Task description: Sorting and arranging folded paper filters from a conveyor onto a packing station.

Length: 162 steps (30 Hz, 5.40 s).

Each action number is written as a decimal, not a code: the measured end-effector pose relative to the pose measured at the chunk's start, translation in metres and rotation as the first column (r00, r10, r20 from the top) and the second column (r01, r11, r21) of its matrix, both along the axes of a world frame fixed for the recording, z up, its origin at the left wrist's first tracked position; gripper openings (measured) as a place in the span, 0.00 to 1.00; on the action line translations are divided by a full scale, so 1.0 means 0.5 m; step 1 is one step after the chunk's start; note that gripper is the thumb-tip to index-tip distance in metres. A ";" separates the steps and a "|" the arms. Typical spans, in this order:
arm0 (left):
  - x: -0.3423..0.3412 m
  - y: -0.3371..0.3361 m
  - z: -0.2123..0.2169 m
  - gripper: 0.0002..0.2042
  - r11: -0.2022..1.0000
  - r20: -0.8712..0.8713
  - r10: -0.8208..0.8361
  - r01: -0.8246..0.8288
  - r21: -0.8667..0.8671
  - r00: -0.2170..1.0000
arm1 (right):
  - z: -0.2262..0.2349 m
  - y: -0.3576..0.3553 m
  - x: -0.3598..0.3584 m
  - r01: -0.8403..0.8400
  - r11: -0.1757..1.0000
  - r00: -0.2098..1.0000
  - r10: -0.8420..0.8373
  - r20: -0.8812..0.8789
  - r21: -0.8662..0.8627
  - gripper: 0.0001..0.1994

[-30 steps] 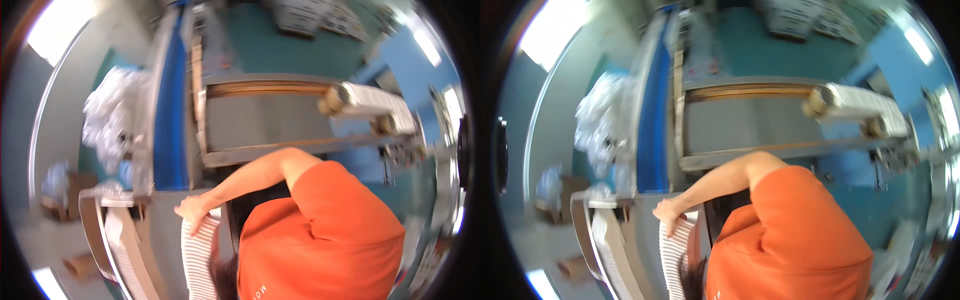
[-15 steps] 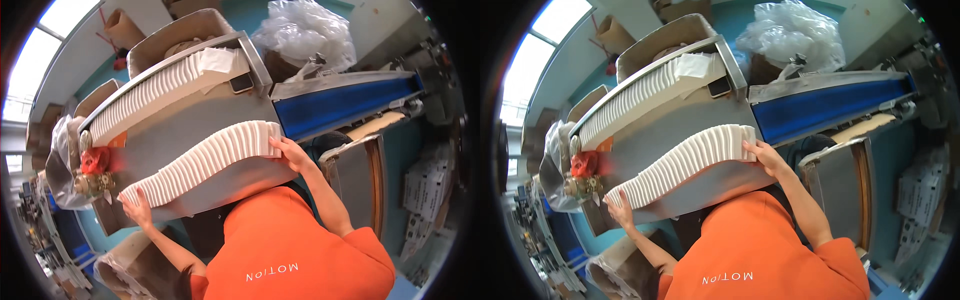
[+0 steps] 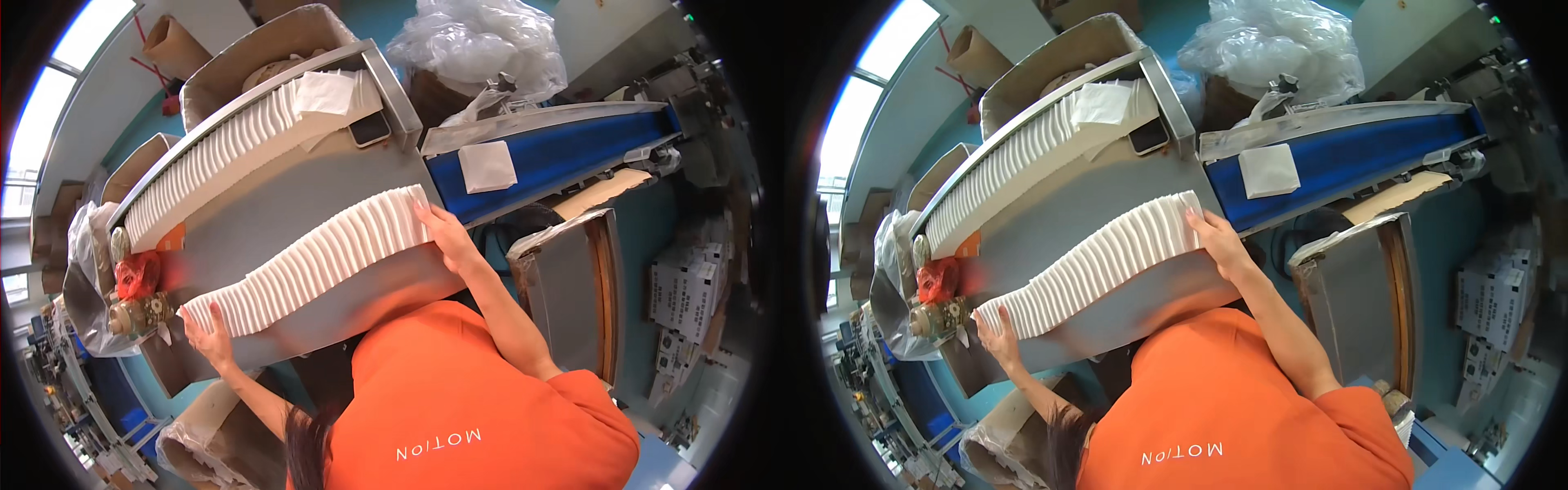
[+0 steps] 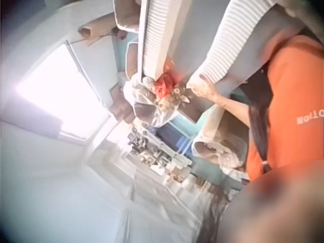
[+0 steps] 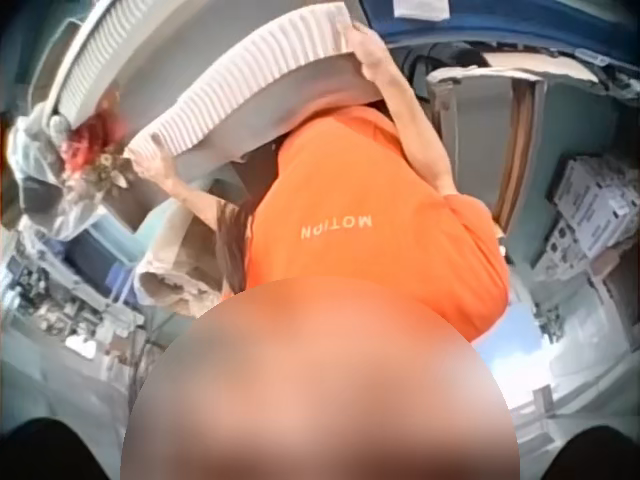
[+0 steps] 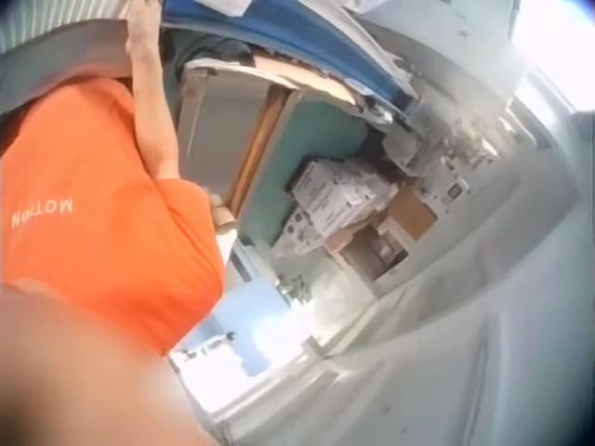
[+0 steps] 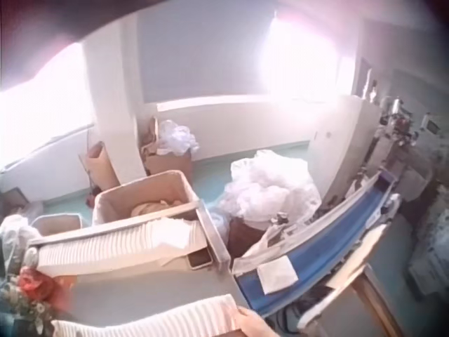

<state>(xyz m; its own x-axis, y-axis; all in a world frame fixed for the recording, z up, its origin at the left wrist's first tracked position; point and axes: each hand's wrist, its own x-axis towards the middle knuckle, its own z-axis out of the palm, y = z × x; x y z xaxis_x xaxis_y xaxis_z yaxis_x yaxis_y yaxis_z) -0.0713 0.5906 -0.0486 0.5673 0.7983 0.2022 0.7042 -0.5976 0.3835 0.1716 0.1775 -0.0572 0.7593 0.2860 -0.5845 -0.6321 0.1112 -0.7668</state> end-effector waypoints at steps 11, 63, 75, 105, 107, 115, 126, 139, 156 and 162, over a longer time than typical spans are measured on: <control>0.028 0.001 -0.005 0.42 0.997 0.021 -0.072 0.073 -0.014 0.997 | -0.018 -0.038 0.015 0.092 0.976 0.979 -0.053 0.196 -0.198 0.27; 0.075 -0.051 0.011 0.42 0.997 0.048 -0.080 0.080 0.007 0.996 | 0.016 0.018 -0.010 0.006 0.899 0.847 0.229 0.480 -0.438 0.26; 0.103 -0.072 0.009 0.41 0.995 0.080 -0.097 0.097 -0.004 0.992 | -0.026 -0.068 0.022 0.358 0.932 0.933 -0.356 -0.052 0.056 0.12; 0.119 -0.099 0.013 0.43 0.995 0.088 -0.093 0.095 -0.023 0.992 | -0.034 -0.070 -0.009 0.210 0.977 0.977 -0.208 -0.039 0.036 0.18; 0.119 -0.100 0.009 0.43 0.994 0.094 -0.103 0.105 -0.012 0.990 | -0.031 -0.062 0.010 0.256 0.966 0.965 -0.257 -0.045 -0.028 0.20; 0.127 -0.121 0.013 0.43 0.997 0.083 -0.070 0.072 -0.025 0.994 | -0.007 0.012 -0.030 -0.013 0.998 1.000 0.014 -0.024 0.061 0.23; 0.127 -0.132 0.008 0.44 0.998 0.055 -0.063 0.064 -0.015 0.997 | 0.022 0.009 -0.024 -0.087 0.955 0.957 0.159 0.243 -0.285 0.24; 0.138 -0.152 0.011 0.44 0.999 -0.046 0.008 -0.011 -0.052 0.999 | -0.027 -0.074 -0.006 0.325 0.943 0.943 -0.316 -0.105 0.077 0.19; 0.170 -0.205 0.048 0.44 0.999 -0.092 -0.032 0.029 -0.036 0.995 | -0.048 -0.067 0.003 0.356 0.929 0.934 -0.354 -0.045 0.097 0.17; 0.172 -0.213 0.038 0.46 0.997 -0.053 -0.054 0.051 -0.050 0.997 | 0.023 0.014 -0.031 -0.113 0.944 0.934 0.207 0.290 -0.309 0.25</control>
<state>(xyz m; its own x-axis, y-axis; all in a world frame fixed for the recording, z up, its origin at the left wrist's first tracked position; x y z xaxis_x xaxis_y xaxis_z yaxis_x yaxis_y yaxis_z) 0.0148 0.4842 -0.0294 0.6181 0.7751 0.1312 0.6928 -0.6159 0.3750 0.1563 0.1845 -0.0454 0.8746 0.2779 -0.3973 -0.3439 -0.2220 -0.9124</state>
